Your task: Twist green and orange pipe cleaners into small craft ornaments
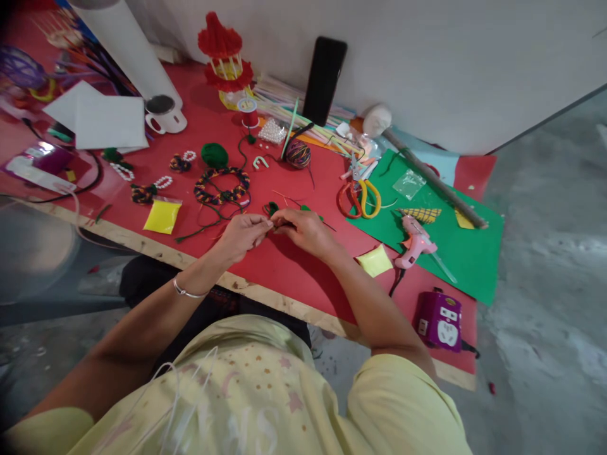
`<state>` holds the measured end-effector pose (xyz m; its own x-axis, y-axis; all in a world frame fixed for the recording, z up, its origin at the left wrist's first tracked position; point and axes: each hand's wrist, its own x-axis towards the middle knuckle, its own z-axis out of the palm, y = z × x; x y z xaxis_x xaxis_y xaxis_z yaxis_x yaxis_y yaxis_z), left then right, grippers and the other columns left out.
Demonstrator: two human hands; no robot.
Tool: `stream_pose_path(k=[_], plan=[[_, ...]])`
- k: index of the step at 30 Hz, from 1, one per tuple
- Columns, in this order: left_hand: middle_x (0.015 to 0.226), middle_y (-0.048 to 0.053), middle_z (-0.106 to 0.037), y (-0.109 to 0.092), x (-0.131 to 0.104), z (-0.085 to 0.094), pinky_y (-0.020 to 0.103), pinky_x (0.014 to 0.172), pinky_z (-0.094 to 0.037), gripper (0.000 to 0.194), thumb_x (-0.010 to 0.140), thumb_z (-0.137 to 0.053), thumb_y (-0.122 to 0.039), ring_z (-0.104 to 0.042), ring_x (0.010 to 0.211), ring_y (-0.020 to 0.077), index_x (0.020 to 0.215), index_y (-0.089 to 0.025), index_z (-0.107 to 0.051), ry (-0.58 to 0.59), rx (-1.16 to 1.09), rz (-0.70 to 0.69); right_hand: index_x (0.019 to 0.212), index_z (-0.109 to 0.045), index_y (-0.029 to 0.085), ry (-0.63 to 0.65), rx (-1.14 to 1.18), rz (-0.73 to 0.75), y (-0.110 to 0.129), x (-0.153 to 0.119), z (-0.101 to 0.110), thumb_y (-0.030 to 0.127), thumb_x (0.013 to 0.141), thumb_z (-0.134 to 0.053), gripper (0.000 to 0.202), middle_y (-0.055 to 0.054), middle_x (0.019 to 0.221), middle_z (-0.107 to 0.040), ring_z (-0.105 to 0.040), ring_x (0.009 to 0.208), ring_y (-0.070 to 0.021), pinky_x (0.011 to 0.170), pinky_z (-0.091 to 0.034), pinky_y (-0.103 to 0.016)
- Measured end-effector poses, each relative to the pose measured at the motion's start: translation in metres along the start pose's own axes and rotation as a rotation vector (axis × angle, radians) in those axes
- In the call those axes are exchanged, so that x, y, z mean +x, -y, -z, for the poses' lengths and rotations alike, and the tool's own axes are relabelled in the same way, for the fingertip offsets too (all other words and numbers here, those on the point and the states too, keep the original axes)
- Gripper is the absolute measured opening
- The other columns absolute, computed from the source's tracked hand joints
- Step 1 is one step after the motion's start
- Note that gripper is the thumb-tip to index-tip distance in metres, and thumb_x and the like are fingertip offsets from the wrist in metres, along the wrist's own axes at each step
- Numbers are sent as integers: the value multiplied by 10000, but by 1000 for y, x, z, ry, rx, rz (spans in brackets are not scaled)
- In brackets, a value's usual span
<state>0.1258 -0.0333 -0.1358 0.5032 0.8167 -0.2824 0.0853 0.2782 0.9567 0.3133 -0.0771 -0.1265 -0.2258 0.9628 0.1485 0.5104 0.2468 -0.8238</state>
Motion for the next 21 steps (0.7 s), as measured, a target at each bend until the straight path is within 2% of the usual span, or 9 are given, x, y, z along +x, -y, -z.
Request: stream_pose_path(k=[4,7,11,14,16,18,19,21], plan=[[427,-54,-444,0,-2,0,207,396,-173,297,754,-741,-390,-321,372,39,612,-167,-605,-12,22,-20,1108,-705,258,-9,-21,18,-2,-1,0,256,892,-631,228,-27,953,-775,-718,876,-187,820,-529,-310],[462,-53,-490,1,-3,-2,199,404,-197,217,669,-810,-315,-362,395,41,675,-160,-659,-32,25,-28,1106,-713,261,-13,-59,32,-4,-1,1,235,894,-622,232,-34,988,-770,-715,895,-186,830,-525,-309],[442,-60,-472,5,0,-3,197,398,-200,143,734,-728,-287,-345,378,41,696,-161,-674,-60,1,-29,1073,-728,264,-34,-36,21,-5,0,0,281,883,-660,203,-32,977,-771,-713,890,-191,835,-534,-321],[442,-66,-460,7,3,-2,196,384,-184,155,753,-705,-313,-337,369,41,719,-166,-672,-133,-65,-26,1095,-721,271,-67,6,-20,-1,1,-1,315,872,-677,231,-35,992,-766,-713,902,-193,830,-547,-329],[446,-68,-463,4,3,-2,195,380,-184,157,748,-702,-313,-335,363,39,723,-164,-660,-185,-127,-9,1171,-695,278,-133,34,-42,3,0,-1,317,859,-686,315,-47,1056,-754,-713,895,-187,799,-554,-321],[444,-75,-461,-1,2,-2,195,380,-187,155,738,-703,-306,-320,351,33,731,-163,-643,-226,-189,31,1234,-666,277,-269,50,-82,8,-1,1,328,840,-699,398,-67,1143,-731,-707,878,-180,739,-551,-304],[443,-80,-457,-3,2,-2,196,380,-185,160,733,-707,-305,-310,345,29,739,-163,-635,-243,-216,51,1215,-675,265,-355,53,-120,12,-3,1,343,839,-699,385,-73,1133,-730,-699,854,-175,708,-543,-294],[436,-90,-442,-8,1,-2,198,379,-176,187,725,-722,-318,-294,332,24,755,-161,-627,-266,-255,83,1055,-735,225,-448,92,-247,20,-6,1,395,838,-702,278,-65,956,-746,-664,748,-156,640,-515,-272]])
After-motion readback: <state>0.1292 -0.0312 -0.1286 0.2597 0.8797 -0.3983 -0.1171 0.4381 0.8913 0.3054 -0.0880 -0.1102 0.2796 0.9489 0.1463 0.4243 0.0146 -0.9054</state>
